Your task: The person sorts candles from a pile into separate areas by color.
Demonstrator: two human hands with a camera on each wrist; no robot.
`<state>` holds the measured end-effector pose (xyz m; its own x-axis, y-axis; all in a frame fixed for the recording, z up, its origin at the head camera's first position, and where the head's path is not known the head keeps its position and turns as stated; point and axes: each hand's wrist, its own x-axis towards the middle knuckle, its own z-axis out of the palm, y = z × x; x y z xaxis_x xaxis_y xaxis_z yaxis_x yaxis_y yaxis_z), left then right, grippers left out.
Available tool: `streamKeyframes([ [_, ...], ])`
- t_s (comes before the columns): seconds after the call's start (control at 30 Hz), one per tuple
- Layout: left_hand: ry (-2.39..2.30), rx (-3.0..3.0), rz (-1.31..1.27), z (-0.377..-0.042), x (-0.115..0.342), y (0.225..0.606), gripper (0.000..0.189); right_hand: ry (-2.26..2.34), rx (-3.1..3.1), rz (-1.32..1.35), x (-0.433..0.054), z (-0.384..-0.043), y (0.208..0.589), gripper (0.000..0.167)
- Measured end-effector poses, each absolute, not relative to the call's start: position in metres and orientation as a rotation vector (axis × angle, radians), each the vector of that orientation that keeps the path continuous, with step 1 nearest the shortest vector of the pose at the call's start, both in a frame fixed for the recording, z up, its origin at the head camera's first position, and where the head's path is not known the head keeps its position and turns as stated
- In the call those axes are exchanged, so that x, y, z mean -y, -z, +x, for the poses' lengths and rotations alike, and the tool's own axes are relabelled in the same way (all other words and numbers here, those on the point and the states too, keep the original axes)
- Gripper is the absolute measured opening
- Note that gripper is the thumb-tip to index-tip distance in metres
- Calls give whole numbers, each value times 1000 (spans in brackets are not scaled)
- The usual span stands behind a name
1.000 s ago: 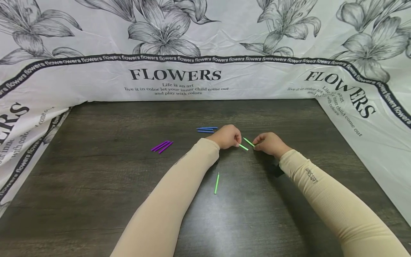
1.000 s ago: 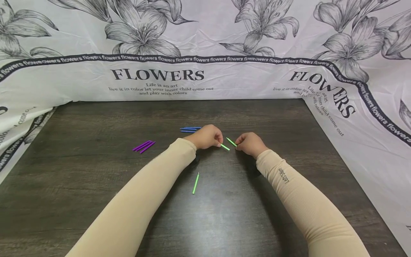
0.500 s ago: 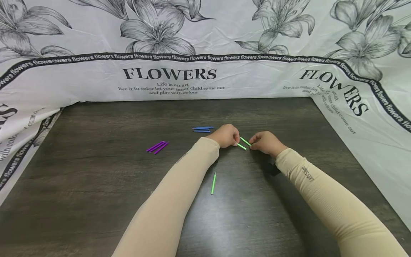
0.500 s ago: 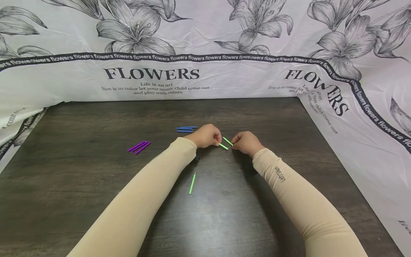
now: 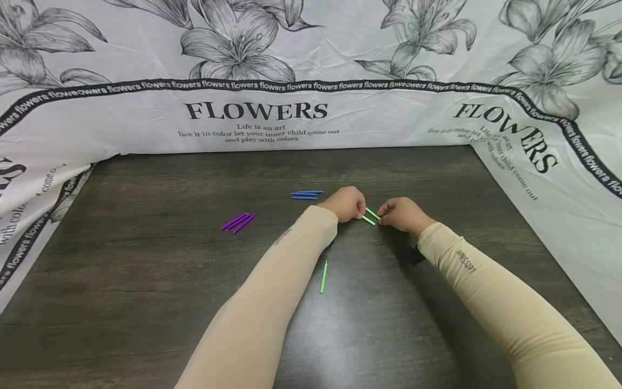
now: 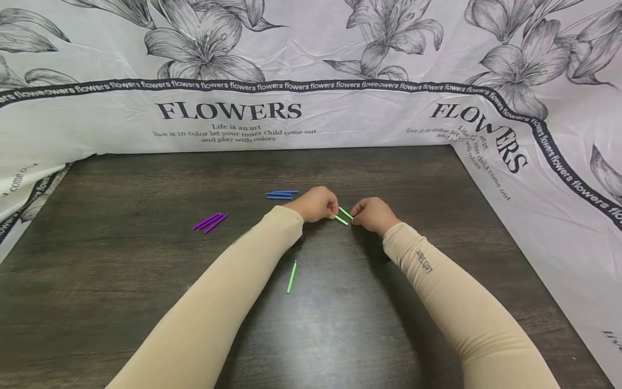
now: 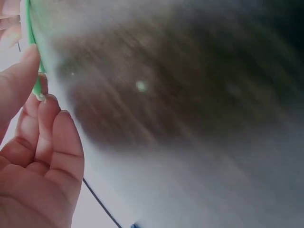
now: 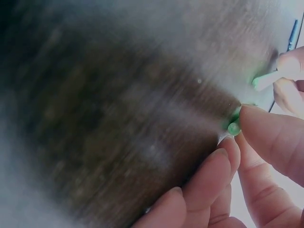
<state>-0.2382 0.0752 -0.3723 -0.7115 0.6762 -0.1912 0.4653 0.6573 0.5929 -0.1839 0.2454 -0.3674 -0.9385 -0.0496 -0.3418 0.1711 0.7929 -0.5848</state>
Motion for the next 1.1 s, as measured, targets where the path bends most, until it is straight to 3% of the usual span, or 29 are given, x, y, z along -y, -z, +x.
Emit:
streamKeyframes([
  [1.1,-736,-2518,890,-239,-85,372,11,906,-2633,75,-247,-186,365,25],
])
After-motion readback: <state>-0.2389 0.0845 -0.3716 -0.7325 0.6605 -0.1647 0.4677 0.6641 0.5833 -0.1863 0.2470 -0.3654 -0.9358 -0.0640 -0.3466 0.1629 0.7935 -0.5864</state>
